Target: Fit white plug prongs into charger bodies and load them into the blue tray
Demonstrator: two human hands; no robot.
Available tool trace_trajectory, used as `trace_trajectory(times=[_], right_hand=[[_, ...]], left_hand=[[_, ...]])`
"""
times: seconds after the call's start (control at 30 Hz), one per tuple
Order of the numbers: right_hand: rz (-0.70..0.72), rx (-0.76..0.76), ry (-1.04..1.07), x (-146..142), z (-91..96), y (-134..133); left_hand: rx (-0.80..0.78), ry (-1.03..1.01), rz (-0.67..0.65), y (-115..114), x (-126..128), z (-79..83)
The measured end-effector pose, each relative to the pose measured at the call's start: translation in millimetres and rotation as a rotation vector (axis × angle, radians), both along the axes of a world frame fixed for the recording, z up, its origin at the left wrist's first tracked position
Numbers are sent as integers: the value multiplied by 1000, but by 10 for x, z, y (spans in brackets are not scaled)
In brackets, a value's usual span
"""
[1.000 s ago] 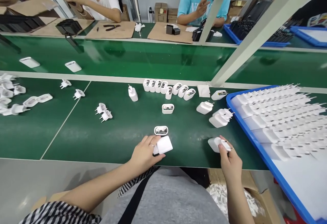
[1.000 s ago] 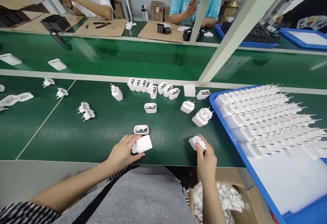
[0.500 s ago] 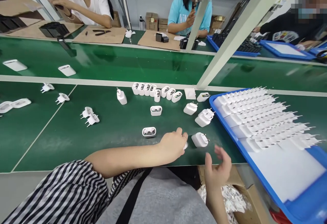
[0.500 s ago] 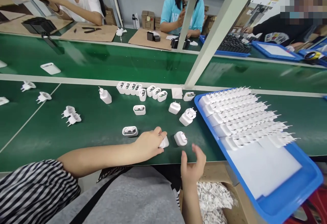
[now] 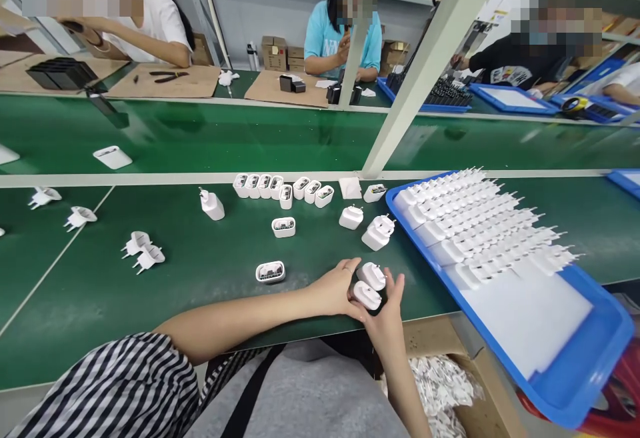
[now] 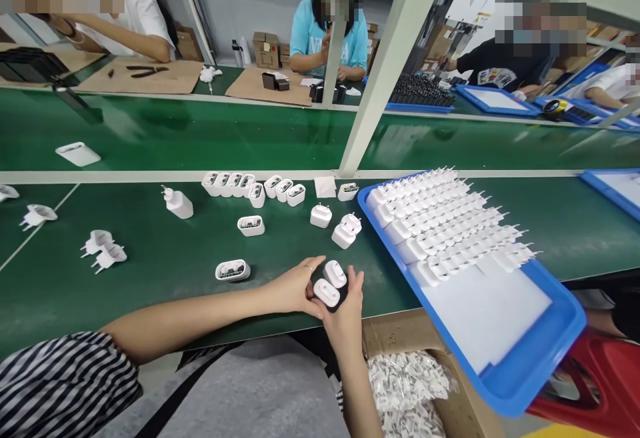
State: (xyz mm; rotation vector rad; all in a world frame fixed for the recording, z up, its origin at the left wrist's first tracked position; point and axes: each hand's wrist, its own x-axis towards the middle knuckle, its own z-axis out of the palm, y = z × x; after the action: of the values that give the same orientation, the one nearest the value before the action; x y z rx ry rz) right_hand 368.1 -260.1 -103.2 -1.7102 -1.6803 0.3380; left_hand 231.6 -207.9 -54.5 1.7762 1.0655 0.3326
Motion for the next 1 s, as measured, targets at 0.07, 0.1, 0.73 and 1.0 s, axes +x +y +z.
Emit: trace_trajectory(times=[0.07,0.1,0.73,1.0], right_hand=[[29,-125,20,72,33,123],[49,-148,8,106,55,193],[396,-334,-113,475,262,925],[481,-380,209,645,302,866]], left_hand=[[-32,-35,-72,56,24,-15],[-36,-45,-96,84,35,-14],[193,-242,765,949,307,-56],[148,-123,554,122,-13,-81]])
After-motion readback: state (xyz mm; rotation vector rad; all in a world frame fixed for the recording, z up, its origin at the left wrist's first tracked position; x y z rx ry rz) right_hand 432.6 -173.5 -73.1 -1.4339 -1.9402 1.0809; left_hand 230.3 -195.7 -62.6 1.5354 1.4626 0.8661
